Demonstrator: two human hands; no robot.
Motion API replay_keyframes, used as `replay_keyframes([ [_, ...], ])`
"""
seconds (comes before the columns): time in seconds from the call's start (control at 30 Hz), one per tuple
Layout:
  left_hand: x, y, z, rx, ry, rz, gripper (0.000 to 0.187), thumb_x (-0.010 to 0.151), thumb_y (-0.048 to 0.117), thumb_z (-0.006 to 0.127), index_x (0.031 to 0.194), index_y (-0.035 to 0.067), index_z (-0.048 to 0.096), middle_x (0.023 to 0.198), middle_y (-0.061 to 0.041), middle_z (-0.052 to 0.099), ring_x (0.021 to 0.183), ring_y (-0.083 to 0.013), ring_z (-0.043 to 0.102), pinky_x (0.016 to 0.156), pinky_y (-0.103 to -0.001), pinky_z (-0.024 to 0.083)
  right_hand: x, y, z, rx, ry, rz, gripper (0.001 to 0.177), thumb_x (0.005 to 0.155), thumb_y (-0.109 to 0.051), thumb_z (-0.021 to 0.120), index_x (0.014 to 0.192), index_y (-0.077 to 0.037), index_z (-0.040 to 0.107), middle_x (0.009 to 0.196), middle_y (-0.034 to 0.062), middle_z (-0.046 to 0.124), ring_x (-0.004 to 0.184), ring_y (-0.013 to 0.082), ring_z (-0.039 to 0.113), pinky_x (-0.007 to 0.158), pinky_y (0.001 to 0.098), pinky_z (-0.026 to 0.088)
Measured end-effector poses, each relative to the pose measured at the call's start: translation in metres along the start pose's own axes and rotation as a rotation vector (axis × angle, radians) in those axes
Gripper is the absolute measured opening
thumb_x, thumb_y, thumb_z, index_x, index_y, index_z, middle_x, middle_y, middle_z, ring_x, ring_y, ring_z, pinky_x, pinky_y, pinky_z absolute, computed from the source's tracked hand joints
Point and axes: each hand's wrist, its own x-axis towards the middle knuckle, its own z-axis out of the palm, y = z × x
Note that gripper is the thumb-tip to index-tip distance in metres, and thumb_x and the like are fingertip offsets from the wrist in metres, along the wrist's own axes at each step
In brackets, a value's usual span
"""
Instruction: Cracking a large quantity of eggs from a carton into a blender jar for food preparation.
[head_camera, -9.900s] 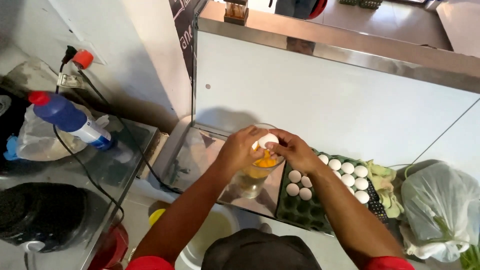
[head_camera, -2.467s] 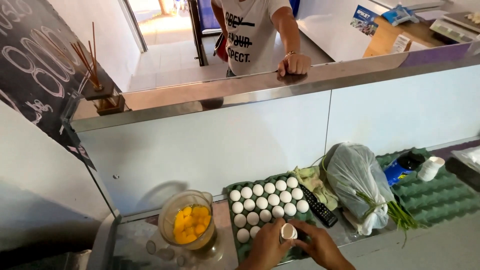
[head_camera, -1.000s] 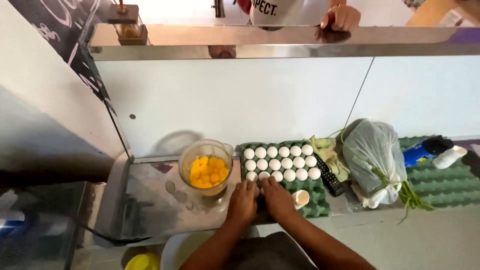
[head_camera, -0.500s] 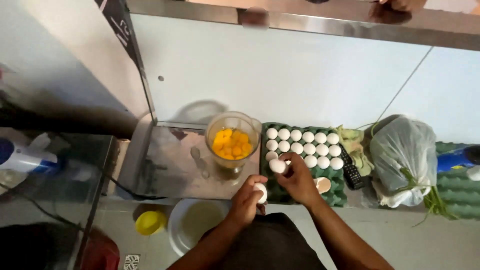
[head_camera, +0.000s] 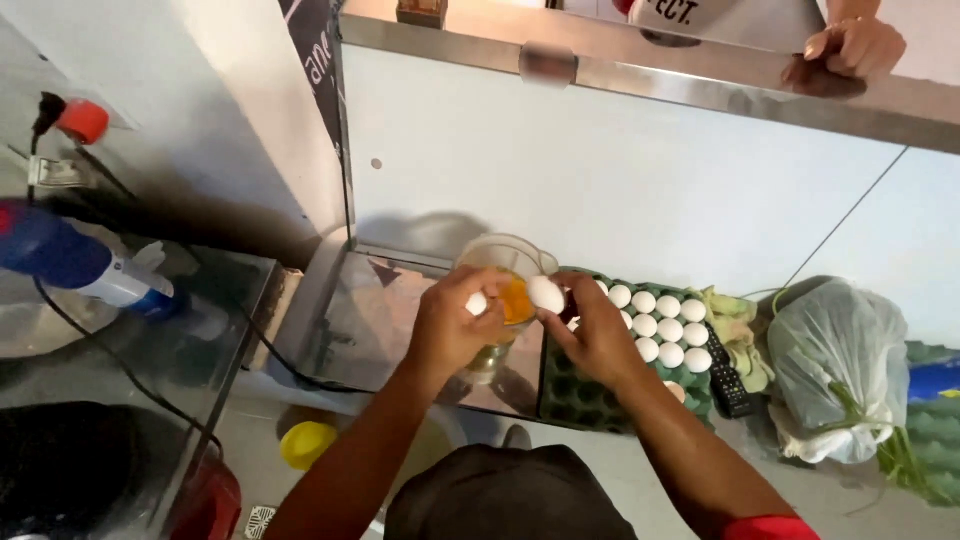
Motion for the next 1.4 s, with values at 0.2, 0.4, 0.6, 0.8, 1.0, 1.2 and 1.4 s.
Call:
replay_keyframes([
  [0.2, 0.036, 0.010, -0.009, 0.204, -0.228, 0.180, 0.050, 0.086, 0.021, 0.078, 0.136, 0.024, 0.070, 0.117, -0.008, 0.073, 0.110, -0.0384, 0.073, 0.088, -0.054, 0.060, 0.038, 0.006, 0.005, 0.476, -0.109, -0.008, 0.038, 0.102, -0.016, 0.071, 0.135, -0.001, 0.060, 0.096, 0.0194, 0.075, 0.081, 0.0260, 0.075, 0.071, 0.0401, 0.067],
  [0.4, 0.045, -0.005, -0.011, 0.363, -0.286, 0.208, 0.048, 0.089, 0.026, 0.076, 0.137, 0.022, 0.069, 0.114, -0.011, 0.073, 0.105, -0.0405, 0.074, 0.086, -0.056, 0.060, 0.056, 0.016, 0.011, 0.770, -0.261, 0.077, 0.036, 0.106, -0.013, 0.063, 0.138, 0.004, 0.060, 0.102, 0.0192, 0.071, 0.083, 0.0239, 0.077, 0.073, 0.0383, 0.070],
  [0.6, 0.038, -0.040, 0.004, 0.495, -0.169, 0.308, 0.051, 0.083, 0.031, 0.075, 0.134, 0.029, 0.067, 0.106, -0.003, 0.068, 0.097, -0.0317, 0.075, 0.079, -0.048, 0.063, 0.062, 0.008, 0.013, 0.719, -0.309, 0.126, 0.039, 0.104, -0.013, 0.066, 0.139, 0.002, 0.061, 0.108, 0.0190, 0.070, 0.089, 0.0241, 0.076, 0.082, 0.0375, 0.069],
  [0.8, 0.038, -0.058, 0.007, 0.501, -0.115, 0.346, 0.052, 0.080, 0.027, 0.075, 0.131, 0.030, 0.068, 0.104, -0.003, 0.066, 0.094, -0.0304, 0.075, 0.078, -0.046, 0.064, 0.067, 0.004, 0.013, 0.650, -0.360, 0.143, 0.039, 0.105, -0.011, 0.065, 0.142, 0.000, 0.060, 0.111, 0.0208, 0.068, 0.094, 0.0263, 0.074, 0.089, 0.0403, 0.066],
  [1.0, 0.038, -0.054, -0.009, 0.590, -0.167, 0.386, 0.044, 0.083, 0.017, 0.068, 0.126, 0.025, 0.071, 0.110, -0.006, 0.065, 0.097, -0.0312, 0.074, 0.079, -0.044, 0.063, 0.064, 0.003, 0.010, 0.200, -0.331, 0.042, 0.044, 0.101, -0.009, 0.068, 0.143, -0.005, 0.061, 0.117, 0.0241, 0.069, 0.101, 0.0355, 0.074, 0.092, 0.0476, 0.062],
  [1.2, 0.036, -0.039, -0.022, 0.727, -0.291, 0.406, 0.041, 0.088, 0.010, 0.067, 0.129, 0.017, 0.070, 0.118, -0.013, 0.064, 0.103, -0.0357, 0.072, 0.082, -0.047, 0.062, 0.057, -0.009, 0.009, -0.187, -0.137, -0.128, 0.046, 0.094, -0.001, 0.072, 0.137, -0.018, 0.070, 0.131, 0.0197, 0.062, 0.109, 0.0417, 0.074, 0.093, 0.0476, 0.063],
  [1.4, 0.034, -0.031, -0.006, 0.644, -0.199, 0.145, 0.046, 0.083, 0.023, 0.078, 0.127, 0.020, 0.064, 0.115, -0.005, 0.060, 0.103, -0.0311, 0.074, 0.081, -0.046, 0.064, 0.051, -0.003, 0.004, 0.203, -0.003, -0.039, 0.045, 0.092, -0.008, 0.082, 0.135, -0.008, 0.069, 0.120, 0.0210, 0.069, 0.108, 0.0409, 0.076, 0.096, 0.0459, 0.063],
])
